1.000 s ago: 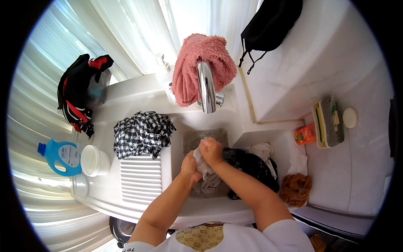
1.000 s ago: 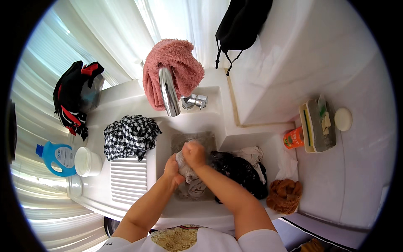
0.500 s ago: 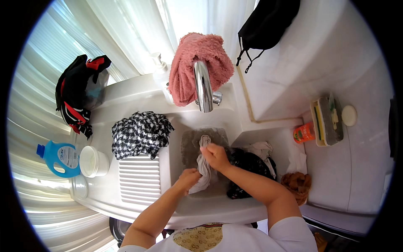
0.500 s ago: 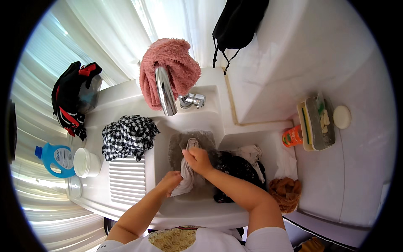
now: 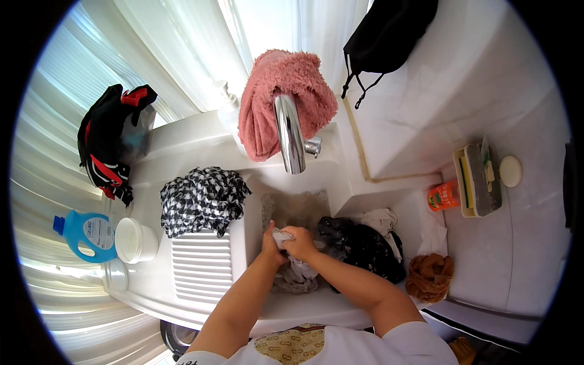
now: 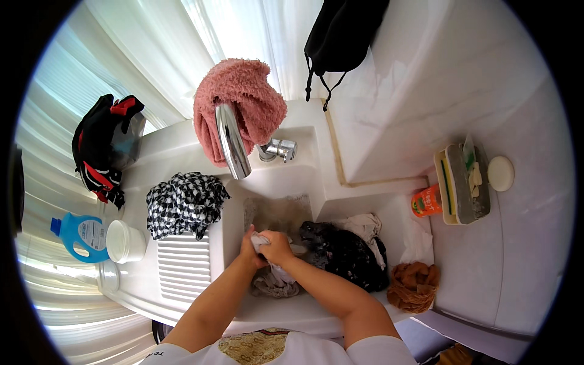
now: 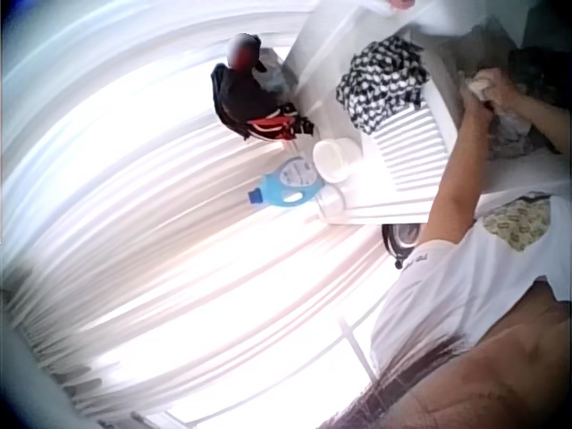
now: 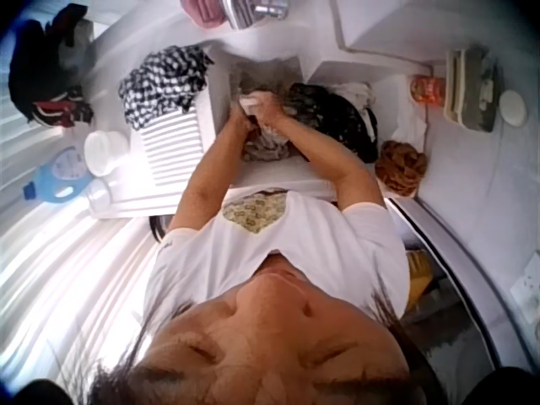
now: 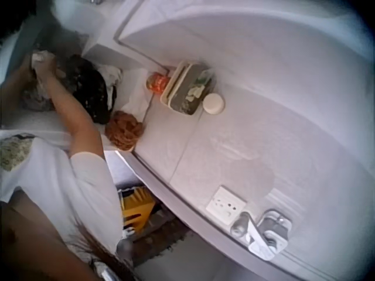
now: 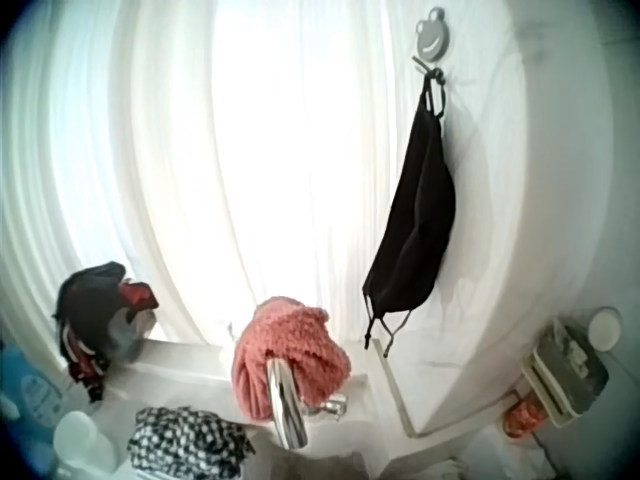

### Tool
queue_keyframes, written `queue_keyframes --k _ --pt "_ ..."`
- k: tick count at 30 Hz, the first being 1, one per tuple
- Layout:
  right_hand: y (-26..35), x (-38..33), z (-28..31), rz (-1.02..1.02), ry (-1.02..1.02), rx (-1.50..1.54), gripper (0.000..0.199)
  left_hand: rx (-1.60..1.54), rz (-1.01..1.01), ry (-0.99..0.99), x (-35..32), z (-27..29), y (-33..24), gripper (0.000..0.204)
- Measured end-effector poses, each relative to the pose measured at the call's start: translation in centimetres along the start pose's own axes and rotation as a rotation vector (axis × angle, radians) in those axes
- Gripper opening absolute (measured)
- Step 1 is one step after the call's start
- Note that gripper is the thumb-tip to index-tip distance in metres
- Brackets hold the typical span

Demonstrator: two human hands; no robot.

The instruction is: The person washes several items of clothing by hand in a sink filled with soapy water, scrubbing different pieces of fabric against each other and rinsing them.

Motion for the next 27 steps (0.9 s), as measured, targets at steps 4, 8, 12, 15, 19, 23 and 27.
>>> queue_keyframes --k 4,8,12,15,19,23,27 --pt "8.6 -3.9 1.9 0.448 -0.119 -0.076 0.022 -0.123 0.08 0.324 2.5 1.3 -0.1 0.058" --pt "2.7 -2.1 1.5 0.316 -0.413 -0.357 0.021 -0.065 -0.17 0.265 0.3 -1.6 1.5 0.041" --pt "2.4 -2.1 1.0 0.283 -0.683 -0.154 0.015 -0.16 -0.152 0.229 -2.7 -3.7 1.7 0.031" --pt "7.3 -5.7 -2.1 0.678 -0.397 -0.206 0.012 -0.207 0.051 0.857 0.7 1.1 0.5 0.033" --pt "2.1 -1.2 0.8 -0.107 -0.572 -0.136 0.016 -0.105 -0.338 0.03 -2.1 -2.3 2.7 0.027" --pt "3.5 -3.1 -1.7 0.452 -0.673 -0.085 0.025 -0.195 -0.205 0.23 -0.9 -0.2 1.6 0.021" --pt "2.5 -1.8 0.2 0.278 -0.632 -0.208 0.03 -0.123 -0.356 0.062 -3.3 -2.8 1.0 0.018"
Point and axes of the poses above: each hand's wrist, its own x-axis towards the middle knuckle, its own z-axis out of the back of the hand, y = z × x, the point moved 2 cm from there along x, towards the middle knuckle, and after that the axes turned 4 degrees about -x, right-handed, at the moved point
